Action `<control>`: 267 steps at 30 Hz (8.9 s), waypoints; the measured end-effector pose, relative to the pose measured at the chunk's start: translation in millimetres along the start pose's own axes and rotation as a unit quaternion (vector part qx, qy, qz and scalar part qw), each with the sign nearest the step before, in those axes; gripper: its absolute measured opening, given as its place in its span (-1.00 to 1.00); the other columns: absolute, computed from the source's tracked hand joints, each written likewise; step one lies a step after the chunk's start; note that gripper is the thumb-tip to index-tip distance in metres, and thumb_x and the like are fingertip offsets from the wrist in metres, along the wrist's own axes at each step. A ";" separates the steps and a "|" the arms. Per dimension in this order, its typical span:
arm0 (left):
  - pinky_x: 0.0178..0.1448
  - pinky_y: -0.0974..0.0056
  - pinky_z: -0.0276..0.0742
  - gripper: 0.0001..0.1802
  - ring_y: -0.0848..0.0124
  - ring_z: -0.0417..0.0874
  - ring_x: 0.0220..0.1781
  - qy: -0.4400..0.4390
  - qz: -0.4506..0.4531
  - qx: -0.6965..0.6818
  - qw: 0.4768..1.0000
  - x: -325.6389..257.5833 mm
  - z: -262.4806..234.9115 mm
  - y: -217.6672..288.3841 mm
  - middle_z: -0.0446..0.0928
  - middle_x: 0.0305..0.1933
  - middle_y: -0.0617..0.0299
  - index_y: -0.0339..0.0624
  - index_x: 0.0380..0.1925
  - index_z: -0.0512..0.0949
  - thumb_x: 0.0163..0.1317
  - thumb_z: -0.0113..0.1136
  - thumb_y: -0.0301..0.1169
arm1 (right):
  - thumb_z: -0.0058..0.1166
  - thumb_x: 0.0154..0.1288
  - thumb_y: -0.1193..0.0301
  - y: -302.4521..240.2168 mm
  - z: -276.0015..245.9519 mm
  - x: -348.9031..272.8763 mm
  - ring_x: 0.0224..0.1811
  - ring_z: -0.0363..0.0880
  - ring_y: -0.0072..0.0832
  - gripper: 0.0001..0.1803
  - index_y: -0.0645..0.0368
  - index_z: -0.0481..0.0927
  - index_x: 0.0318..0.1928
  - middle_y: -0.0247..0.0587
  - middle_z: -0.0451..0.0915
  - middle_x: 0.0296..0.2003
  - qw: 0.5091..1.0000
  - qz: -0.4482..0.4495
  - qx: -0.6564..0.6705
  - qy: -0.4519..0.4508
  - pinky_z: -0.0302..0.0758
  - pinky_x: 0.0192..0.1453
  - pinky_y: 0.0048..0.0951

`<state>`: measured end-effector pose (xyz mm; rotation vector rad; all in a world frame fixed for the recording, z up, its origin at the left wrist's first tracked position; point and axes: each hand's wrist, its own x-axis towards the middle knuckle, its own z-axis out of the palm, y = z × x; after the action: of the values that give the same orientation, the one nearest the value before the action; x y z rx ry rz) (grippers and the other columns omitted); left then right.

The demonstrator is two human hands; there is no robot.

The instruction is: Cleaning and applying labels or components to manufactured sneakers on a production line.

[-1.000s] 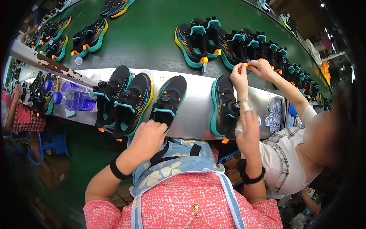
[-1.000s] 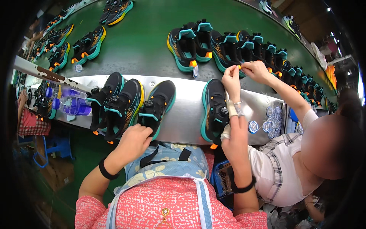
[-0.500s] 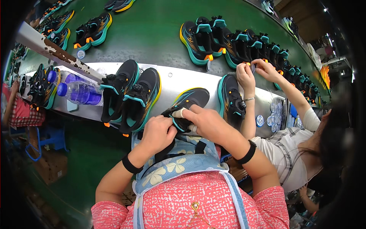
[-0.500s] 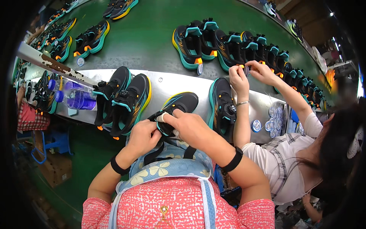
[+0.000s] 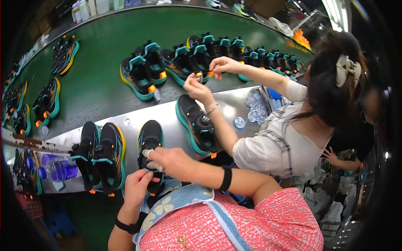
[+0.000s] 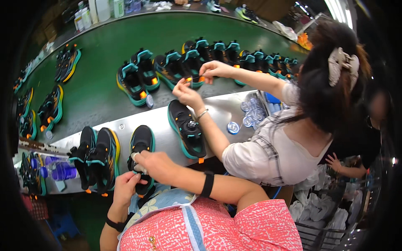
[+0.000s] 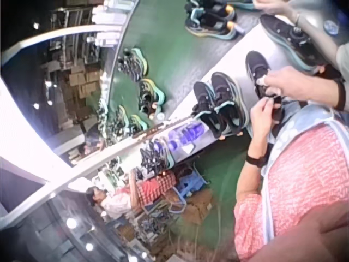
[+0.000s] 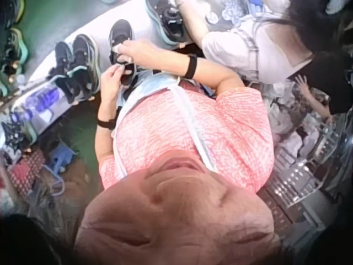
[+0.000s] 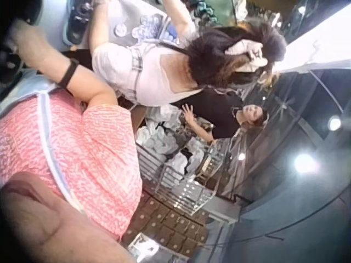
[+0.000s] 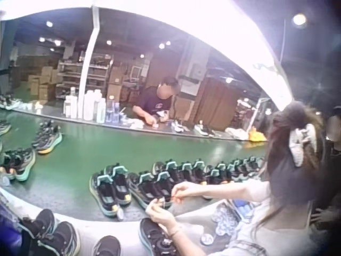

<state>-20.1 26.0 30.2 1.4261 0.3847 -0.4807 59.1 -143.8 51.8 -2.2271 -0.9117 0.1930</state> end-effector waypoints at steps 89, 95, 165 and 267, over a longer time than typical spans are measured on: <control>0.47 -0.17 0.01 0.14 -0.07 0.01 0.51 0.053 0.213 0.403 0.888 43.6 -16.9 -30.3 -0.06 0.49 -0.19 -0.37 0.41 -0.10 0.00 0.40 -0.14 | 0.19 0.14 0.38 15.8 14.0 34.6 -0.34 0.54 -0.11 -0.54 0.04 0.50 0.10 -0.12 0.51 -0.43 0.988 -0.097 -0.022 -0.122 0.47 -0.23 -0.18; 0.51 0.00 -0.01 0.09 -0.09 0.04 0.51 0.050 0.221 0.393 0.891 41.6 -20.3 -23.3 -0.04 0.48 -0.27 -0.43 0.38 -0.04 0.01 0.40 -0.16 | 0.25 0.11 0.44 15.9 -8.2 24.1 -0.19 0.41 -0.18 -0.37 0.06 0.41 0.25 -0.07 0.39 -0.28 0.966 0.048 0.177 -0.179 0.43 -0.10 -0.30; 0.05 -0.05 0.39 -0.32 -0.01 0.58 0.04 0.015 0.002 0.750 0.661 210.7 -132.2 136.8 0.62 -0.08 -0.04 0.07 0.30 0.32 0.14 0.26 -0.25 | 0.28 0.12 0.29 156.4 -90.0 122.3 -0.23 0.58 -0.02 -0.68 0.22 0.56 -0.19 0.03 0.60 -0.27 0.986 0.150 -0.047 0.056 0.50 -0.16 -0.21; 0.00 0.10 0.41 -0.63 0.13 0.46 -0.06 0.027 0.342 0.360 0.868 77.1 -22.8 33.1 0.39 -0.20 0.15 -0.08 -0.20 0.51 -0.05 0.38 -0.40 | 0.30 0.11 0.35 3.4 -36.0 -12.1 -0.31 0.49 -0.16 -0.64 0.05 0.60 -0.05 -0.13 0.43 -0.41 0.999 0.025 0.019 -0.004 0.47 -0.24 -0.25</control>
<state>63.4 44.6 14.9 2.1693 -0.3156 0.0263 65.7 -173.6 74.6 -2.2159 -0.8506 0.2410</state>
